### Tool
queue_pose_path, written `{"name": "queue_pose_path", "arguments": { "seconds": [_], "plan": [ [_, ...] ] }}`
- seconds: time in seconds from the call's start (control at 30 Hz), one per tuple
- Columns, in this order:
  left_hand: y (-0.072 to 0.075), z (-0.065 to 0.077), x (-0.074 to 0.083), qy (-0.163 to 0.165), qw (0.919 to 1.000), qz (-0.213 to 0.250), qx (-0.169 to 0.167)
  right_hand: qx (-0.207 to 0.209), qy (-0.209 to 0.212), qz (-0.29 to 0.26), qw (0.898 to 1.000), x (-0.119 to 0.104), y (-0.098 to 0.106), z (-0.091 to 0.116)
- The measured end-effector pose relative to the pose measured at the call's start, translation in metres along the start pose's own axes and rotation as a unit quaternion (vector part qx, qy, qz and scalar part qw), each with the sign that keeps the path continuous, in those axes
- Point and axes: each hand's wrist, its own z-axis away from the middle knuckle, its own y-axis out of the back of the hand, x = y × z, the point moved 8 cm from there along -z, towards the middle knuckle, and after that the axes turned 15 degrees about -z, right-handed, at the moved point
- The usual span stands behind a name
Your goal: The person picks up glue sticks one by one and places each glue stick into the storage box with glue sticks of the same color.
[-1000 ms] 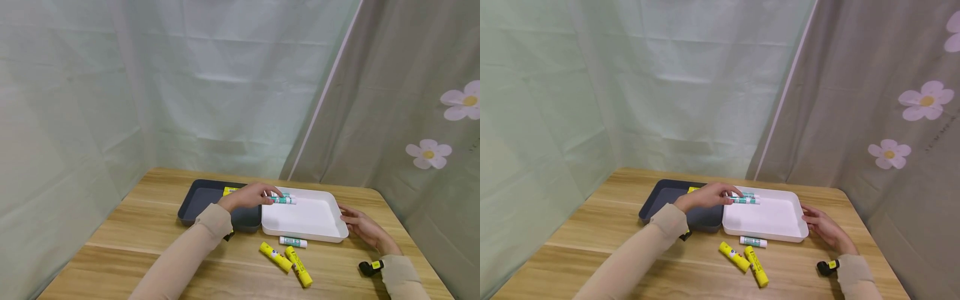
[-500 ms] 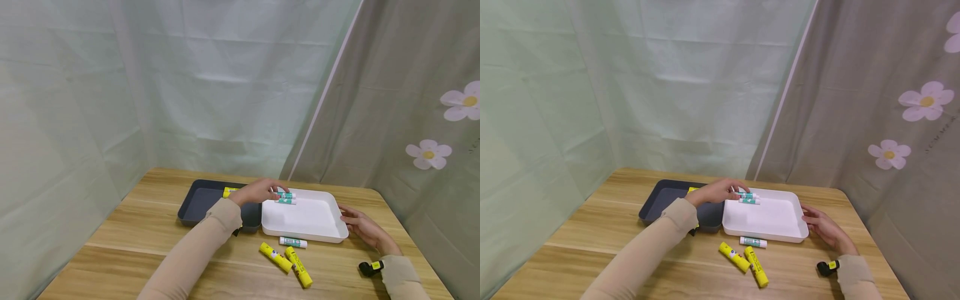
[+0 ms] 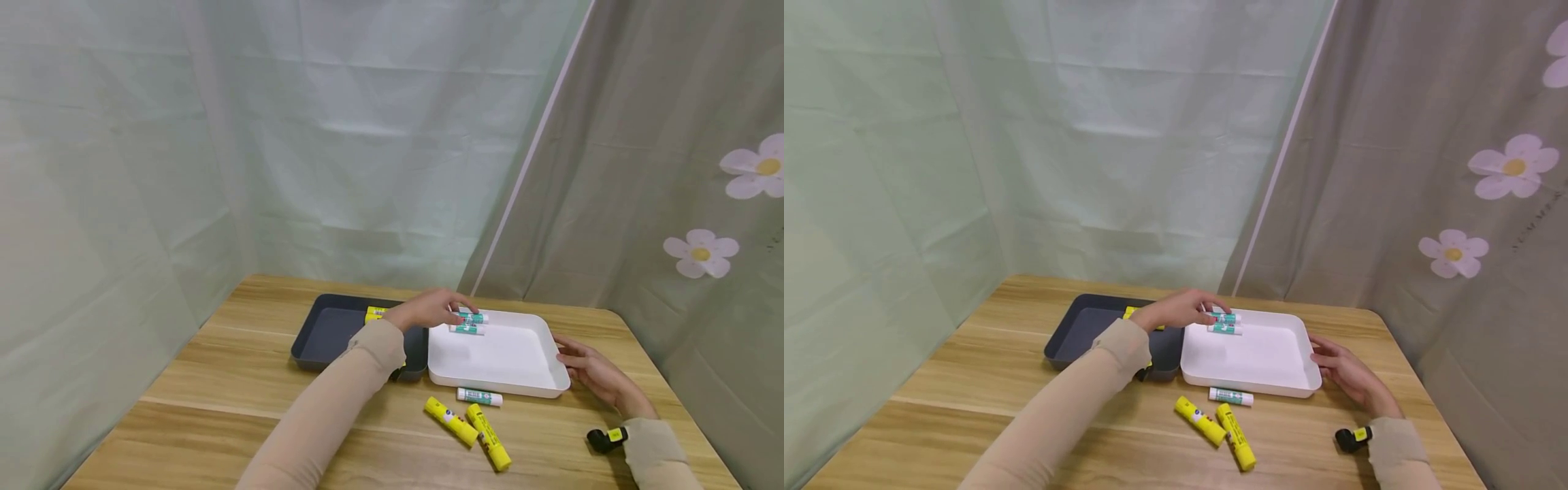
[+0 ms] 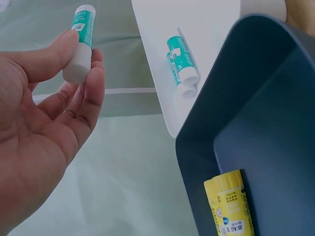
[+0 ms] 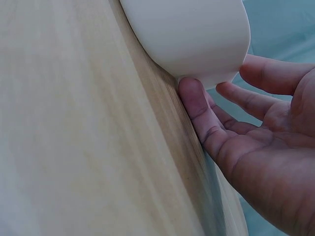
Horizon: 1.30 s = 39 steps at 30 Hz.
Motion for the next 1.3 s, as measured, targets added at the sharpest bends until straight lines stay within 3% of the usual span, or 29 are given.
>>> {"name": "queue_pose_path", "arguments": {
  "seconds": [0.27, 0.7, 1.1, 1.3],
  "plan": [
    [-0.003, -0.010, 0.005, -0.007, 0.9996, -0.023, -0.017, -0.002, -0.001, 0.000, 1.000, 0.001, 0.001, 0.000],
    [-0.016, -0.032, 0.008, -0.019, 0.9995, -0.010, -0.024, 0.004, -0.005, -0.003, 1.000, 0.000, 0.001, 0.001],
    [-0.023, -0.048, 0.007, 0.023, 0.9993, -0.007, -0.029, 0.002, 0.000, 0.006, 1.000, 0.000, 0.004, 0.000],
    [-0.028, -0.054, -0.003, 0.030, 0.9991, -0.006, -0.029, 0.013, -0.003, 0.006, 1.000, 0.000, 0.004, 0.001]
  ]
}}
